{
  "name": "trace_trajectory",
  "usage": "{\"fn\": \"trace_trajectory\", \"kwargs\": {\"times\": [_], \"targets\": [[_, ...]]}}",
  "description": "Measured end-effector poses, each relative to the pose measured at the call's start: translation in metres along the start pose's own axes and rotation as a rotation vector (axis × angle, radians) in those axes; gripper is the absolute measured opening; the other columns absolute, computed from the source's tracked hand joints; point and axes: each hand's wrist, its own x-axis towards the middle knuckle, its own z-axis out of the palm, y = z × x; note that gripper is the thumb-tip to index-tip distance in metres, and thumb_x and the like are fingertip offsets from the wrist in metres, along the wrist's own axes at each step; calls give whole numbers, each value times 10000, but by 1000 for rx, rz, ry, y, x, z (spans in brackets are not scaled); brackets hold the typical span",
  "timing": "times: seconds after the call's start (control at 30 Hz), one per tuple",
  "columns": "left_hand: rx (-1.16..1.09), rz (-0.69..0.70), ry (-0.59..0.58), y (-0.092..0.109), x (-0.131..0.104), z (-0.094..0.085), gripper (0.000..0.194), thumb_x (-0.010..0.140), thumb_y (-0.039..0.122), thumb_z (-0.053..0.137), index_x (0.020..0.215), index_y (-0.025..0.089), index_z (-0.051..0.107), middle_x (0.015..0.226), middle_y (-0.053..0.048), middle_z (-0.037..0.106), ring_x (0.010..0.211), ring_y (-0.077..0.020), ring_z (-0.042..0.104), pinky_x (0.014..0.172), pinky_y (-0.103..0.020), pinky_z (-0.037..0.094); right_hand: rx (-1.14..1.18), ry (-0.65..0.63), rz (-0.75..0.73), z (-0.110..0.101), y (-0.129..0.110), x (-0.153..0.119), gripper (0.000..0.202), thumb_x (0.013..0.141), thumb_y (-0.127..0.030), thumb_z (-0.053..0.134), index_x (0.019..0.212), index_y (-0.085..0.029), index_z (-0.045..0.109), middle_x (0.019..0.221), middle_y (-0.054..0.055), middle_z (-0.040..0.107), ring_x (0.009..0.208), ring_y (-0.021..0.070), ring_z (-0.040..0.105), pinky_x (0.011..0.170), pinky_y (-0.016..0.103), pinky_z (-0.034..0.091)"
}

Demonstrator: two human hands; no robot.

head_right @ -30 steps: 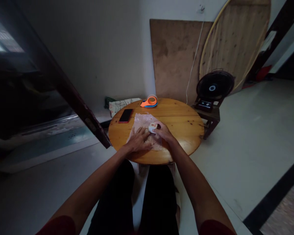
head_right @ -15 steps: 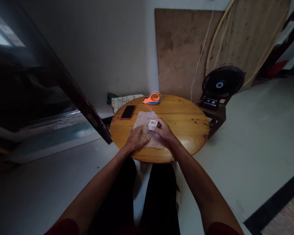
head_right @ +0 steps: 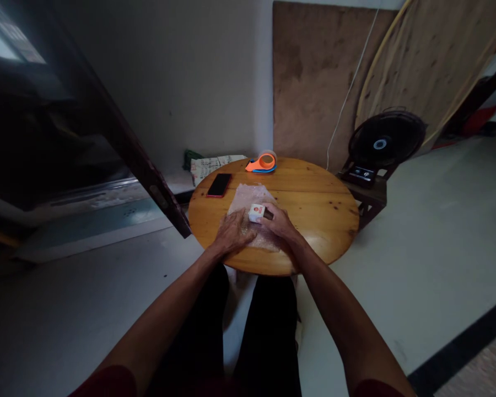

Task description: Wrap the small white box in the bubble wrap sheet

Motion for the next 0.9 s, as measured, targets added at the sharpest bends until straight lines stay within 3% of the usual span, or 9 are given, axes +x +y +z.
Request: {"fn": "trace_trajectory", "kwargs": {"times": [0.17,0.57,0.9], "targets": [[-22,8,18,2,0,-2,844,796,562,563,1485,185,255,1502,-142,416,1409,-290,339,1197,-505,143,-82,-72,-18,-1,-6,-1,501,766,-402,682,1230,-229,599,1105,53,694,1003,255,628,943,407,463],[-30,20,28,3,-2,-3,857,789,543,590,1482,150,272,1483,-163,435,1393,-302,360,1188,-514,166,-134,-45,-40,-2,-12,-2,460,781,-385,669,1207,-214,642,1059,55,718,963,251,650,890,369,486],[-44,30,51,0,1,0,850,785,541,614,1478,169,292,1468,-172,454,1386,-321,377,1177,-526,186,-28,-3,-13,0,-8,-3,462,701,-328,742,1143,-211,680,1029,60,733,954,265,664,856,370,515]]}}
